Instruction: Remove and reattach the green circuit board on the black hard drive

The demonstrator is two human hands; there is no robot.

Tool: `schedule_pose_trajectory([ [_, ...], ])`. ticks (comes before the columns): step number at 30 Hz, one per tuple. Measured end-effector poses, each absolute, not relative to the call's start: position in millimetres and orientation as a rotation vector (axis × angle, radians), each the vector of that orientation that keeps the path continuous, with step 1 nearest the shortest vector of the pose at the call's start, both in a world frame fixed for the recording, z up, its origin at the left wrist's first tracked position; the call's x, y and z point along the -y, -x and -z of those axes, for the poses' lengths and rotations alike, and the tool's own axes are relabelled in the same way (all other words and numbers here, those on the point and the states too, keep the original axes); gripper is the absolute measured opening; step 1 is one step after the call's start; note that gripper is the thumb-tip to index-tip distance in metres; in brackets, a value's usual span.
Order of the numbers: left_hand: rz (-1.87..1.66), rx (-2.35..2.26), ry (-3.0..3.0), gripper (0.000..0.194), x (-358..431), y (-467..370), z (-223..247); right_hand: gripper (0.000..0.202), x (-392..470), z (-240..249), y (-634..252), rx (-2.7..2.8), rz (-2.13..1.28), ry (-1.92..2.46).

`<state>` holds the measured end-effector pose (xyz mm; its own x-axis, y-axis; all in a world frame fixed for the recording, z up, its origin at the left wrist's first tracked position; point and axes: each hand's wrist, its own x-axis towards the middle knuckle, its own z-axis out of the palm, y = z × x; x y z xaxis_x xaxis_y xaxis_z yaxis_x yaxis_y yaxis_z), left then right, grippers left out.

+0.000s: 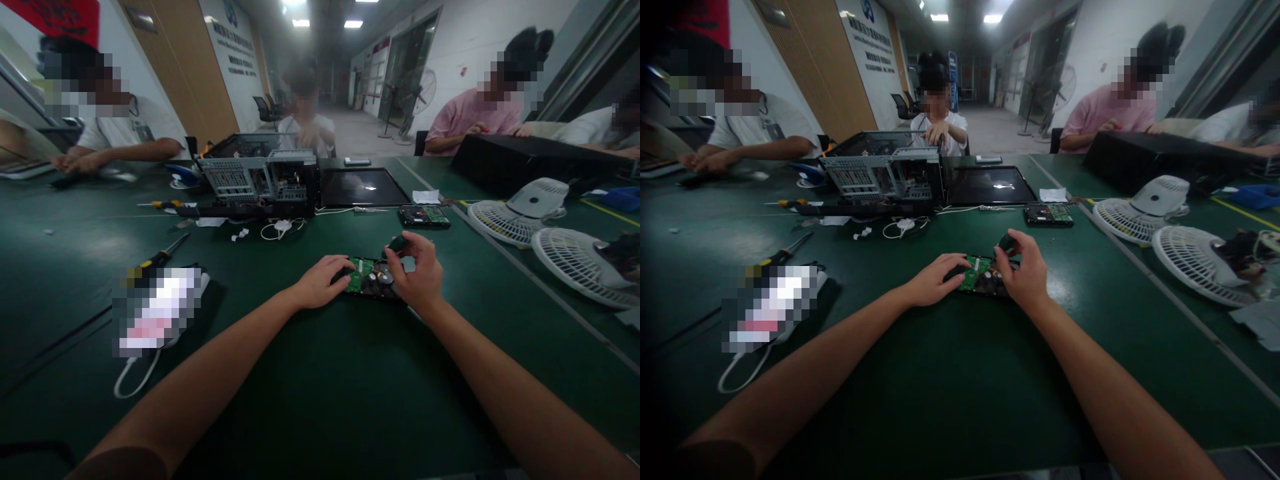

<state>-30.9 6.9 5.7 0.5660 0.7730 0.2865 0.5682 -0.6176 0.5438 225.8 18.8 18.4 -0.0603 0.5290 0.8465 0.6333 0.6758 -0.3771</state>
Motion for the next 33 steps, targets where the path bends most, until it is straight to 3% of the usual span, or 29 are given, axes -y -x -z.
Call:
schedule_pose_trajectory([
  [6,-0.716,-1.100,-2.412,0.032,-7.7,30.3,-4.9,0.047,-18.2,-20.7,-228.3,1.735,0.202,0.973],
  [22,-0.697,-1.107,-2.391,0.034,-7.6,31.3,-4.3,0.054,-15.0,-25.7,-220.2,1.632,-0.307,0.841],
  [33,-0.704,-1.103,-2.397,0.033,-8.1,31.1,-3.6,0.050,-17.4,-22.4,-224.9,1.659,-0.154,0.897],
])
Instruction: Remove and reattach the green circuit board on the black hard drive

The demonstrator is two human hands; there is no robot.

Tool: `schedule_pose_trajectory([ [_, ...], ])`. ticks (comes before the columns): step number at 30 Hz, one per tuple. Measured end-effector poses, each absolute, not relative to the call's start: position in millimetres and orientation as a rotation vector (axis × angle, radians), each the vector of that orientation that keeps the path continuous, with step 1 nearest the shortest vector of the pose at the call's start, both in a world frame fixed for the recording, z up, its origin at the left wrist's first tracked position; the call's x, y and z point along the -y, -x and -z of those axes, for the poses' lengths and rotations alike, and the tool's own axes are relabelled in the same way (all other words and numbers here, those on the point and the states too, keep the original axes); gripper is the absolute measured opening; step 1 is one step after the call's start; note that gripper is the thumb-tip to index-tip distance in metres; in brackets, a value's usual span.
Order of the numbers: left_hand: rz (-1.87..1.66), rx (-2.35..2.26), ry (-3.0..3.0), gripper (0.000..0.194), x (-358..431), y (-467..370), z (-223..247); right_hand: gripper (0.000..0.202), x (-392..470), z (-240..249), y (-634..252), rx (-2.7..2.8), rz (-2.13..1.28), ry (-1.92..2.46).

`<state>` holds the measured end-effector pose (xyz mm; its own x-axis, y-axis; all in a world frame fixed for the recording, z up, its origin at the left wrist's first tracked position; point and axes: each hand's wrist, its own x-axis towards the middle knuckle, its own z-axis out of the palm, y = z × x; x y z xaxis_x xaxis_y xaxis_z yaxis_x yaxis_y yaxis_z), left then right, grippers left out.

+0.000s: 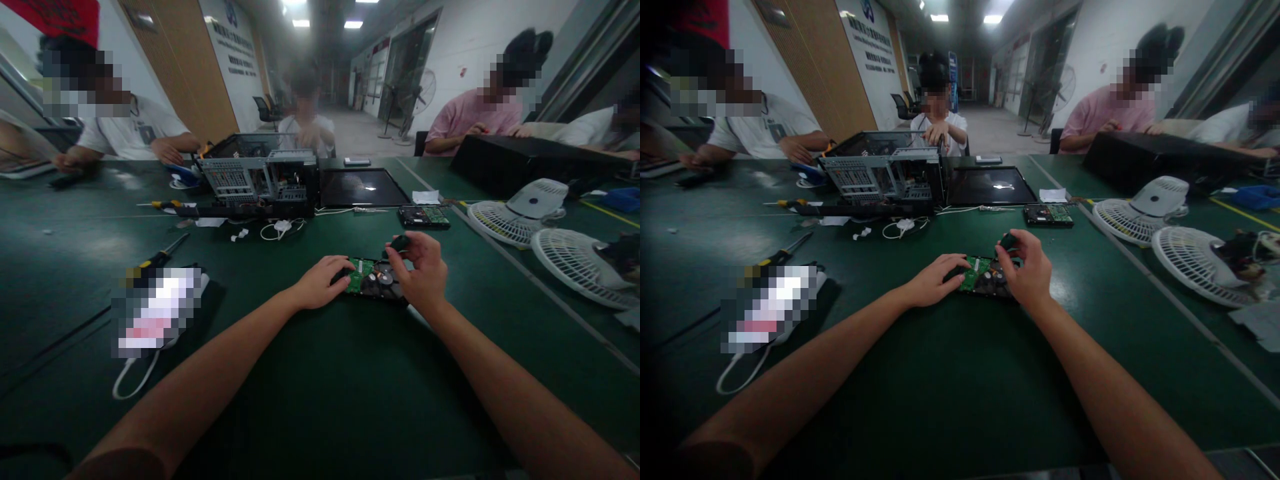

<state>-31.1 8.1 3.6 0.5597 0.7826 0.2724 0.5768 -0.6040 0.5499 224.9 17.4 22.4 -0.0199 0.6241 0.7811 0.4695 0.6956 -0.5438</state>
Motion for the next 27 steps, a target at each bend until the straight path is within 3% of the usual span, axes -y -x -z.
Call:
schedule_pose_trajectory([
  [7,-0.703,-1.096,-2.401,0.032,-7.3,30.9,-5.8,0.045,-16.9,-25.7,-226.1,1.697,-0.036,0.924],
  [27,-0.706,-1.098,-2.411,0.033,-8.4,31.7,-4.2,0.059,-16.3,-20.2,-227.8,1.775,0.013,0.906],
])
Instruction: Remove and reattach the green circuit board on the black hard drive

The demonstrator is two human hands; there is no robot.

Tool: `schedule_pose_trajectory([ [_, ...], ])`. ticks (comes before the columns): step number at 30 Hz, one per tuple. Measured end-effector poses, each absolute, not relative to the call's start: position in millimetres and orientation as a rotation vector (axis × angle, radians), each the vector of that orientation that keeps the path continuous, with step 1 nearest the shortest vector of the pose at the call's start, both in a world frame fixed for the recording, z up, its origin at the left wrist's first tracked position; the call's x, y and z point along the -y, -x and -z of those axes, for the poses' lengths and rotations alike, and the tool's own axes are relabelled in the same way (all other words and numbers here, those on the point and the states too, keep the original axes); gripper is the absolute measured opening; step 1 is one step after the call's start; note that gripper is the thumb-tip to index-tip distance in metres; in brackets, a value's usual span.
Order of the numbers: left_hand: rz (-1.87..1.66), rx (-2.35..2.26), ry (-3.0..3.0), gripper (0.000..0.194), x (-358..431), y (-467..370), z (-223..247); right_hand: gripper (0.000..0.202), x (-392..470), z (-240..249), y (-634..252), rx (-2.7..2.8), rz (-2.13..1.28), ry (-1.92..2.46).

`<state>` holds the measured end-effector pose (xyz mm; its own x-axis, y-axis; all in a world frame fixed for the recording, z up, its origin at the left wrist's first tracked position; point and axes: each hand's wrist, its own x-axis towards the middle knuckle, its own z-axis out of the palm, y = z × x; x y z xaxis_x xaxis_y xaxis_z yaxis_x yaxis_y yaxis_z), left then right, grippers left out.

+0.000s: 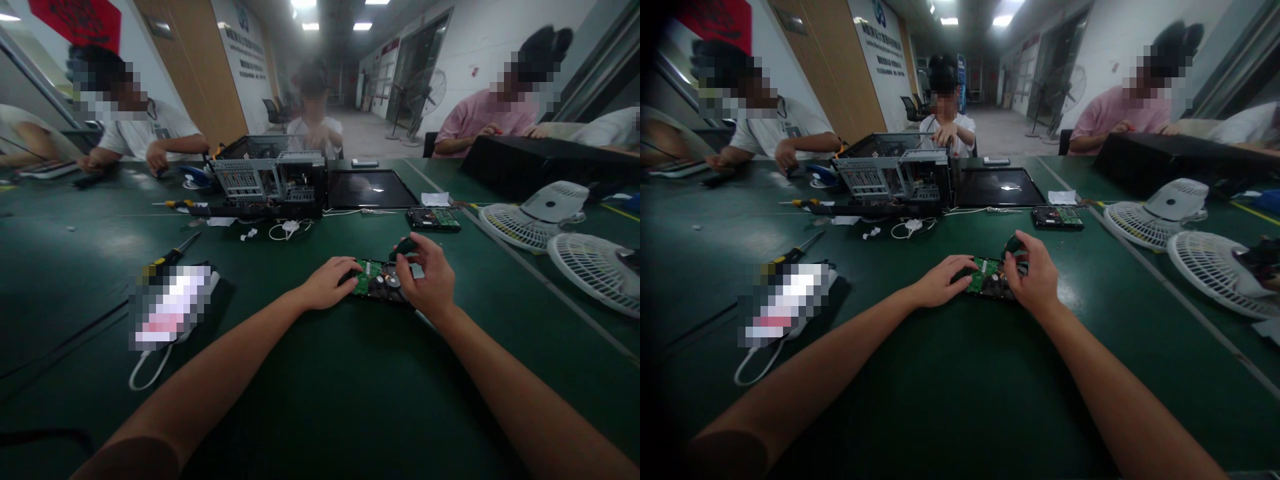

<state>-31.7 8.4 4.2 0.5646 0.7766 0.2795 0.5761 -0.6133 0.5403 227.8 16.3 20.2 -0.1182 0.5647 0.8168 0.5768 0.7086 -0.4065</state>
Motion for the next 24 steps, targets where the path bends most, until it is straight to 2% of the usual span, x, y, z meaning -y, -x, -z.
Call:
schedule_pose_trajectory([
  [7,-0.712,-1.099,-2.413,0.033,-8.0,31.2,-5.2,0.054,-17.4,-20.6,-228.0,1.732,0.138,0.996],
  [24,-0.697,-1.096,-2.394,0.034,-6.9,31.5,-8.4,0.057,-18.4,-24.0,-227.1,1.757,0.210,0.916],
])
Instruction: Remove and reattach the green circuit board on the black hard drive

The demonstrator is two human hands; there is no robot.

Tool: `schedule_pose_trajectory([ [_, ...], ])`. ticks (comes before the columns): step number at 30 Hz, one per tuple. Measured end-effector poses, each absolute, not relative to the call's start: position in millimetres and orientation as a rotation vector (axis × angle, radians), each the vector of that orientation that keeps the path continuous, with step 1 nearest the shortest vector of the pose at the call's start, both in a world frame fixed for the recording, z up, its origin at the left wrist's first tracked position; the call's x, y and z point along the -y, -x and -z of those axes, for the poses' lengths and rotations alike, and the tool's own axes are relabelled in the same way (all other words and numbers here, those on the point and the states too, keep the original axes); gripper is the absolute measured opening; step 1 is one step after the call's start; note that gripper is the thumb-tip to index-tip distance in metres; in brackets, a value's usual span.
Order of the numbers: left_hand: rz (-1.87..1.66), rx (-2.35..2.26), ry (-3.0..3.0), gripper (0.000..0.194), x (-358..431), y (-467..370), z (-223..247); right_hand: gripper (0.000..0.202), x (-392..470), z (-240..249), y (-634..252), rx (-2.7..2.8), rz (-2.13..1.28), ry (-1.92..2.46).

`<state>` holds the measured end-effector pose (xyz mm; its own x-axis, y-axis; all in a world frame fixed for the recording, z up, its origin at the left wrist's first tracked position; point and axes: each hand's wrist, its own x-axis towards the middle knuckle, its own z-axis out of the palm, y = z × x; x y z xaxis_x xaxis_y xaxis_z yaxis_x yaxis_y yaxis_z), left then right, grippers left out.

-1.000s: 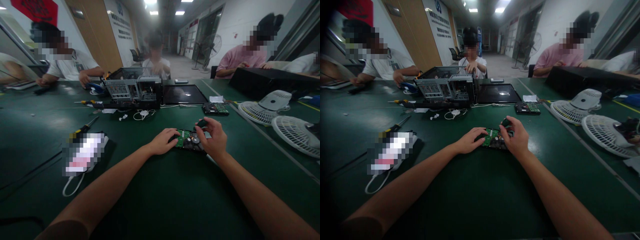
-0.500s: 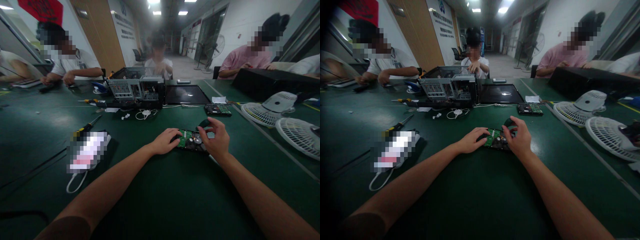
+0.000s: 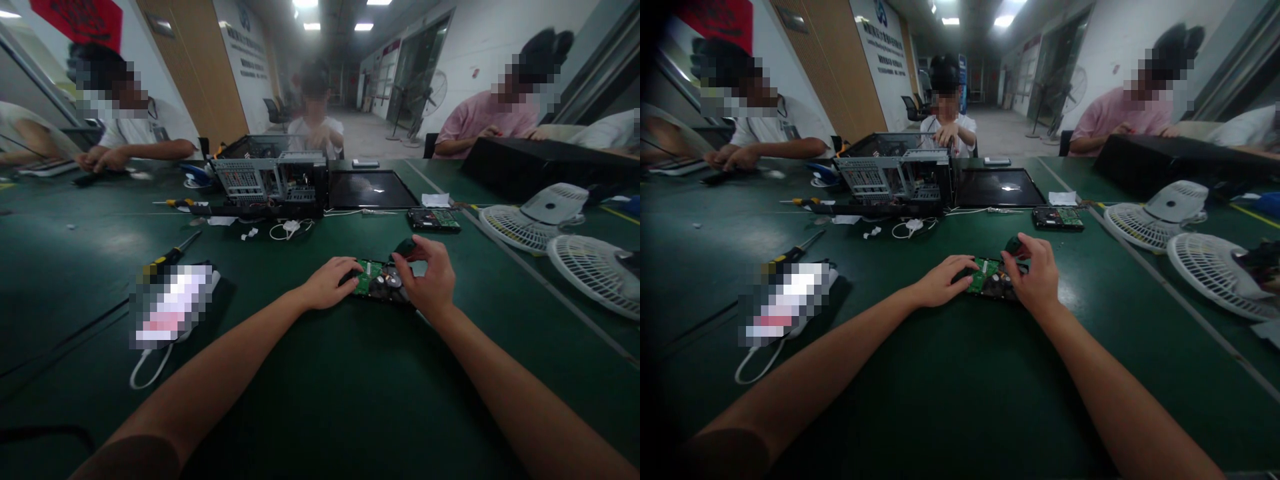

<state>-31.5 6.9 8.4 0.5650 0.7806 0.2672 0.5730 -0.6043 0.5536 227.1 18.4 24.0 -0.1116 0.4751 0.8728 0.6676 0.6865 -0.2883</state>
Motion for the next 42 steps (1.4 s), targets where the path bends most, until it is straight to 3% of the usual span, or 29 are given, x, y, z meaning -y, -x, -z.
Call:
schedule_pose_trajectory([
  [8,-0.705,-1.103,-2.401,0.032,-8,32,-5,0.067,-23,-18,-228,1.790,0.196,0.941],
  [34,-0.703,-1.110,-2.406,0.033,-6,30,-9,0.057,-21,-29,-230,1.838,0.371,0.856],
  [42,-0.765,-1.154,-2.347,0.054,-8,30,-1,0.060,-21,-29,-232,1.857,0.465,0.889],
])
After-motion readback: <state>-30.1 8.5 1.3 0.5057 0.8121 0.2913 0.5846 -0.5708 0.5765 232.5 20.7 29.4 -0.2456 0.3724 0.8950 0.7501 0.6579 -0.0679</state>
